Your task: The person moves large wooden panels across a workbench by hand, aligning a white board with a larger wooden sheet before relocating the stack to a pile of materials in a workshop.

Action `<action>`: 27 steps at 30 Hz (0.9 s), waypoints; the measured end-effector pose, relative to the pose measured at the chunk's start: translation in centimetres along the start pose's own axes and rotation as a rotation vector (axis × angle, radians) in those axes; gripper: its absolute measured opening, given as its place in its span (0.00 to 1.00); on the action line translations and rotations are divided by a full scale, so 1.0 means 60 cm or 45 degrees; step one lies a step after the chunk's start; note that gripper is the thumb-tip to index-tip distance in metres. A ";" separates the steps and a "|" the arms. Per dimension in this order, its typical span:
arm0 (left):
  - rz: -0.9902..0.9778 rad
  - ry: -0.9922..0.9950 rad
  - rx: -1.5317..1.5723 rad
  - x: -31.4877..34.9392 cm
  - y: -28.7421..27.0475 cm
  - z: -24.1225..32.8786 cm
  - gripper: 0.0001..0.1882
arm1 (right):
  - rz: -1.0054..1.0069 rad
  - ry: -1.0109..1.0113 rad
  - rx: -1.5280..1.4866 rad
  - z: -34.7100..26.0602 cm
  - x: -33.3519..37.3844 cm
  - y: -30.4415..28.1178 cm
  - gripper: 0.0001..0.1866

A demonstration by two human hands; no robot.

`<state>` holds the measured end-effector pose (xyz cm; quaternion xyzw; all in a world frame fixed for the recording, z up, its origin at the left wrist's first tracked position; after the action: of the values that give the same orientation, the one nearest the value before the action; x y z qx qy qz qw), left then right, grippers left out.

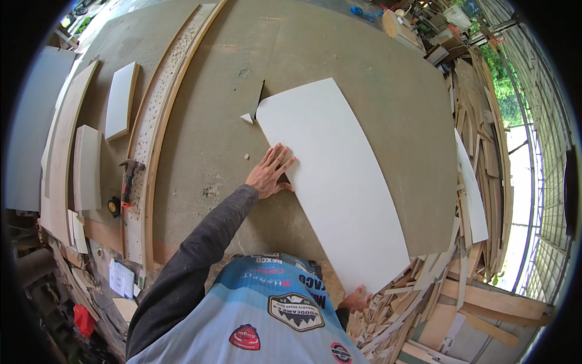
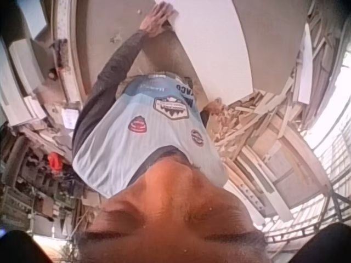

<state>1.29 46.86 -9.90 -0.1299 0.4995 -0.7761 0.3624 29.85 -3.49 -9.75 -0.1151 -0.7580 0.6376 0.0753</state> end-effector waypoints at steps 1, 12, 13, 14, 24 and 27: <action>-0.005 -0.004 0.003 0.000 -0.002 -0.001 0.49 | -0.002 0.008 0.013 -0.004 0.005 -0.003 0.36; 0.022 -0.006 -0.027 -0.001 -0.003 -0.005 0.48 | -0.041 0.071 0.038 -0.006 0.012 -0.011 0.35; 0.022 -0.008 -0.027 -0.001 -0.003 -0.005 0.48 | -0.039 0.072 0.038 -0.010 0.016 -0.015 0.36; 0.019 -0.006 -0.021 -0.002 -0.003 -0.005 0.48 | -0.037 0.073 0.038 -0.010 0.018 -0.016 0.36; 0.018 0.008 -0.002 -0.003 -0.007 -0.007 0.48 | -0.022 0.075 0.053 -0.015 0.037 -0.028 0.36; -0.001 0.009 -0.027 -0.006 -0.004 -0.009 0.49 | -0.040 0.086 0.044 -0.007 0.034 -0.023 0.36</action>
<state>1.13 47.52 -9.88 -0.1311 0.5091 -0.7712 0.3589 27.87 -2.75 -8.39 -0.1233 -0.7456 0.6451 0.1129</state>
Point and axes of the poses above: each hand's wrist, its own x-axis away from the middle knuckle, its own y-axis out of the palm, z = x × y, the point moved 7 cm from there along -x, towards the middle knuckle, and after that the axes turned 4 degrees about x, right-handed, at the moved point
